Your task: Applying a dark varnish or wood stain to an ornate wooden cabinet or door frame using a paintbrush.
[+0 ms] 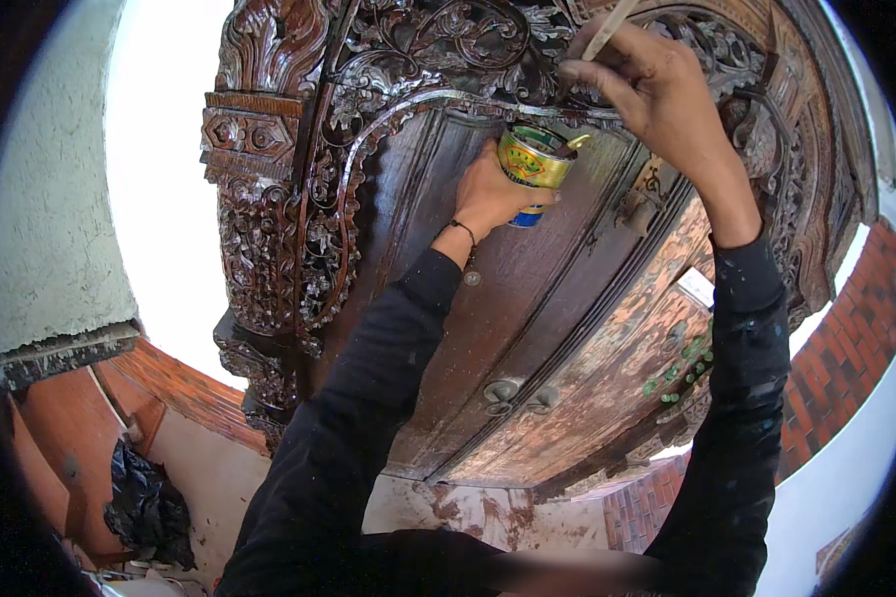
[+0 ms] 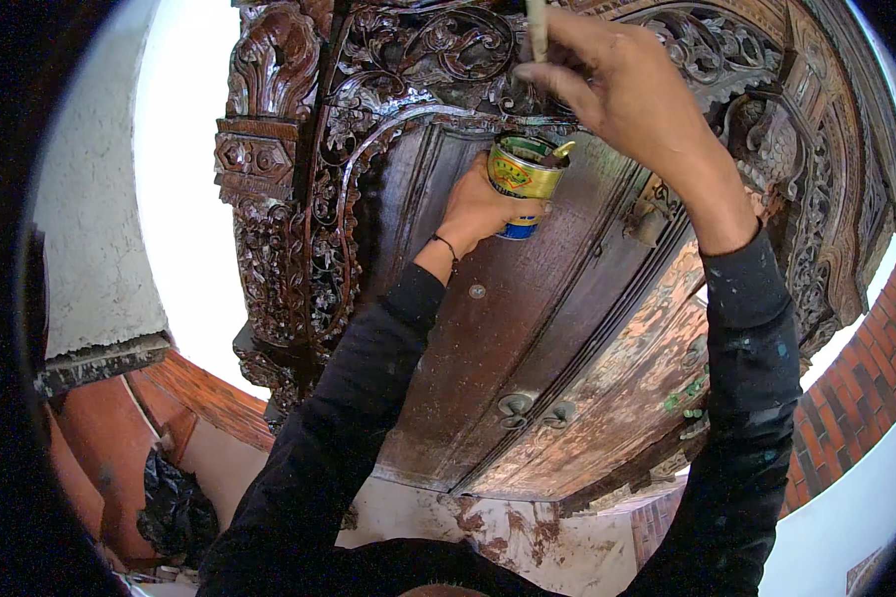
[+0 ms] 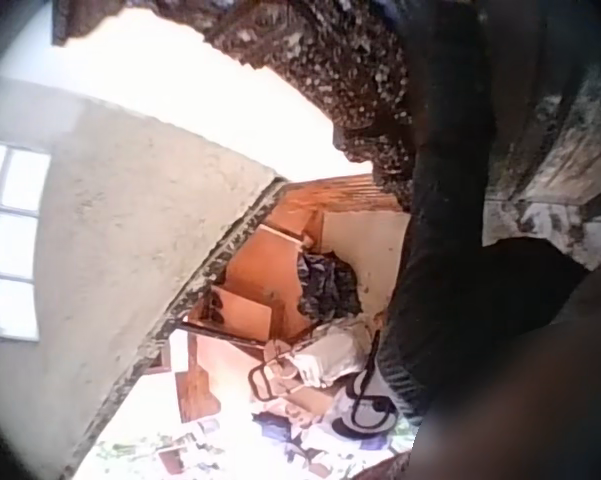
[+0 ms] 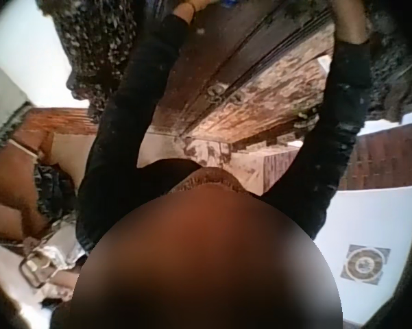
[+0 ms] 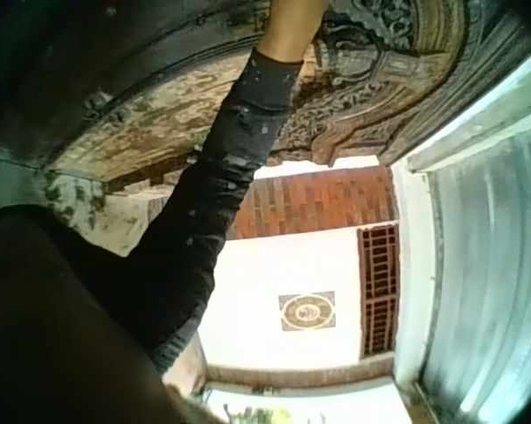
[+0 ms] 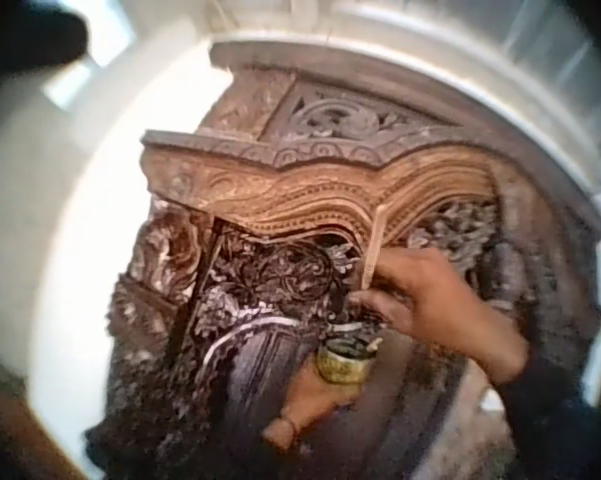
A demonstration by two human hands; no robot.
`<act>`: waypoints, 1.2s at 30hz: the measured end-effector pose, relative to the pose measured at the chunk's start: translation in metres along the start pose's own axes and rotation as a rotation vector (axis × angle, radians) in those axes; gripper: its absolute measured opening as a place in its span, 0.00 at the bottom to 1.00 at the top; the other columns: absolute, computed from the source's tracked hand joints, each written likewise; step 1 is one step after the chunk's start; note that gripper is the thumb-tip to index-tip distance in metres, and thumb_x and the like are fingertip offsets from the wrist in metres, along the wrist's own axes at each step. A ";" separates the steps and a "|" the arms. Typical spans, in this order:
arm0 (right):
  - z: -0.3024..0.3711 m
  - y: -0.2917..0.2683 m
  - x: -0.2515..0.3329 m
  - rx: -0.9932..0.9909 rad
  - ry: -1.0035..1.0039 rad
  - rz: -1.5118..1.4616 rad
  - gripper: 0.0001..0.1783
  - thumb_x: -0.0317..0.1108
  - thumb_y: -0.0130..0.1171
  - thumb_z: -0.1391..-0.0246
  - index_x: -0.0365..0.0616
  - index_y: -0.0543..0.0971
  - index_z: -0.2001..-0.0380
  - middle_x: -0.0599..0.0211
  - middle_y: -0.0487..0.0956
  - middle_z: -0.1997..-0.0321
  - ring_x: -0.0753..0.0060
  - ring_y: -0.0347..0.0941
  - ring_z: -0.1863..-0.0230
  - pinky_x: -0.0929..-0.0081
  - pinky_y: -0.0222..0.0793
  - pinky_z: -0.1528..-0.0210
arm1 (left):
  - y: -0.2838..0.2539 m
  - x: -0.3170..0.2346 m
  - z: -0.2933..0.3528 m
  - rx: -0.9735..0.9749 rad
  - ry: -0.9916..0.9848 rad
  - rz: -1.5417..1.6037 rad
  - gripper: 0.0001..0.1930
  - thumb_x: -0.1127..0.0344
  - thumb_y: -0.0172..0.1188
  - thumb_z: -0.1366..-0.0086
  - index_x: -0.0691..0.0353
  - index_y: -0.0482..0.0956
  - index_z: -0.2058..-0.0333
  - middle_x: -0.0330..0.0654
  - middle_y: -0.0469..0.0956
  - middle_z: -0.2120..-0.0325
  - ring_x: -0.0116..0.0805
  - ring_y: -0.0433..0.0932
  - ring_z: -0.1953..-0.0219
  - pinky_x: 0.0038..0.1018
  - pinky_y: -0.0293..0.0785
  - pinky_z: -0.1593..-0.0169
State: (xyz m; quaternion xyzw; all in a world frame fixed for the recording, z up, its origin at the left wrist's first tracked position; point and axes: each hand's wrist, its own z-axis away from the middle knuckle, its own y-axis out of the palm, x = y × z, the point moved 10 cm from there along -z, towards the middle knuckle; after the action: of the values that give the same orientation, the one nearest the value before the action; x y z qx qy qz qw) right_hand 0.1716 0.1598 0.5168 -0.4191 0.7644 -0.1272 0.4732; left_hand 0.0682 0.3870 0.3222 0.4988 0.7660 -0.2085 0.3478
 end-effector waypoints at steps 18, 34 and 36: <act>-0.016 0.016 0.021 0.145 -0.240 0.171 0.24 0.28 0.66 0.36 0.48 0.79 0.37 0.56 0.82 0.53 0.41 0.82 0.54 0.49 0.77 0.54 | -0.003 0.002 0.005 0.029 -0.016 -0.050 0.57 0.42 0.88 0.66 0.67 0.74 0.38 0.54 0.86 0.48 0.52 0.87 0.46 0.40 0.81 0.40; -0.047 -0.005 0.044 0.311 -0.142 0.100 0.12 0.26 0.67 0.36 0.38 0.77 0.53 0.55 0.80 0.63 0.50 0.77 0.61 0.55 0.76 0.54 | -0.006 -0.002 0.003 0.030 0.042 -0.058 0.61 0.41 0.87 0.66 0.71 0.71 0.36 0.58 0.85 0.47 0.53 0.86 0.45 0.40 0.81 0.39; -0.044 -0.004 0.035 0.347 -0.052 0.055 0.11 0.28 0.69 0.36 0.36 0.77 0.56 0.56 0.79 0.66 0.56 0.76 0.66 0.58 0.76 0.57 | -0.009 0.000 0.002 0.019 0.028 -0.054 0.61 0.42 0.87 0.67 0.70 0.72 0.36 0.57 0.85 0.47 0.53 0.86 0.45 0.40 0.81 0.39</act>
State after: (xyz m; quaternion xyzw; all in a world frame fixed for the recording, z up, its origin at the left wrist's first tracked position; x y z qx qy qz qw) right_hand 0.1301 0.1217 0.5198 -0.3131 0.7296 -0.2331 0.5615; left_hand 0.0602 0.3822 0.3205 0.4841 0.7818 -0.2183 0.3267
